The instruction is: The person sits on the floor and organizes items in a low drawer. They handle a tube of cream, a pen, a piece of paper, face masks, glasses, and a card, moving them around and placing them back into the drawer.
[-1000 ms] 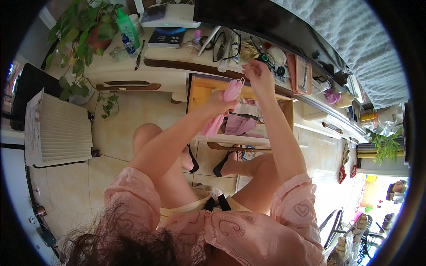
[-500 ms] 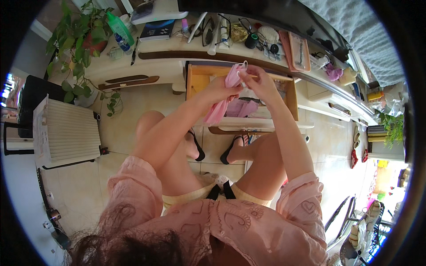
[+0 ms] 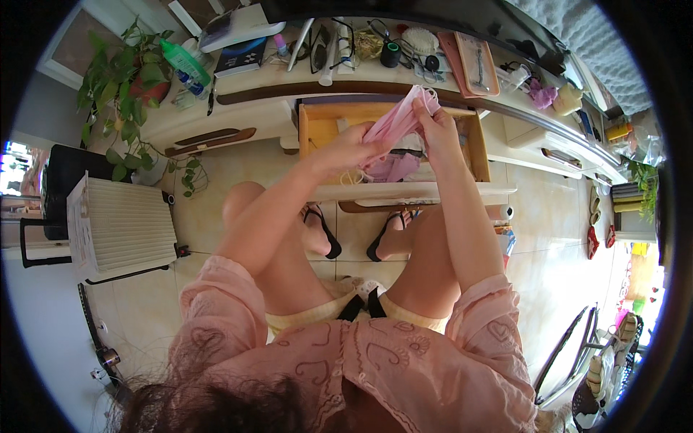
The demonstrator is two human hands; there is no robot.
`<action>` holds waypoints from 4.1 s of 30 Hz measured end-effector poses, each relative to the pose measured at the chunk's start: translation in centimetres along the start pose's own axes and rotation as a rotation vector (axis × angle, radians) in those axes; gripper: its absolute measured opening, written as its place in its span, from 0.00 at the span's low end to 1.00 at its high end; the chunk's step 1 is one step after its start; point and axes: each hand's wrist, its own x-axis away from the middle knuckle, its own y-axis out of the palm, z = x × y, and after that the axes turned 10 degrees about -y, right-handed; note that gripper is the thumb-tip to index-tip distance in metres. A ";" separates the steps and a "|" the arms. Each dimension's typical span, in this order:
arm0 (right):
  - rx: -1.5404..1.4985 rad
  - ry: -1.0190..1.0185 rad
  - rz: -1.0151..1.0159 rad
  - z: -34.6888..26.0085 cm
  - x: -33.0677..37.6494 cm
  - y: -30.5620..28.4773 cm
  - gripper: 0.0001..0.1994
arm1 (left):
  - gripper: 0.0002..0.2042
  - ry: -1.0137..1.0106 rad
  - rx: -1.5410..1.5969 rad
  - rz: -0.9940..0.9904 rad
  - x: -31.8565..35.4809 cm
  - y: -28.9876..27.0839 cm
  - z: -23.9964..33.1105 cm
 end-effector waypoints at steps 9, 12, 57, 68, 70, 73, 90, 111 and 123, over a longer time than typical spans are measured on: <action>-0.147 0.089 0.085 -0.8 0.5 -1.7 0.12 | 0.16 -0.205 0.041 0.124 1.1 1.7 1.9; -0.124 0.102 0.109 -0.6 0.7 -2.1 0.12 | 0.15 -0.233 -0.044 0.128 0.5 1.3 1.0; 1.205 0.124 -0.627 10.5 -6.4 -8.1 0.16 | 0.14 -0.090 -0.983 0.403 -1.3 -4.4 -4.1; 0.422 0.437 -0.642 7.9 0.4 1.9 0.13 | 0.10 0.016 -0.432 0.592 -3.4 -5.5 -5.0; 0.461 0.431 -0.722 8.0 0.9 1.8 0.13 | 0.09 0.022 -0.367 0.572 -3.5 -5.8 -5.0; 0.451 0.439 -0.664 6.0 1.1 1.8 0.15 | 0.09 -0.175 -0.226 0.489 -2.5 -4.5 -2.7; -0.046 0.507 -0.236 5.8 -0.1 -2.1 0.16 | 0.11 -0.059 -0.275 0.268 -3.4 -2.9 -3.1; -0.008 0.463 -0.064 2.3 0.6 -3.4 0.10 | 0.11 -0.067 -0.072 0.437 -3.7 -4.4 -2.9; -0.208 0.270 -0.029 2.1 -0.1 -2.9 0.08 | 0.09 -0.220 -0.144 0.307 -2.9 -3.1 -1.7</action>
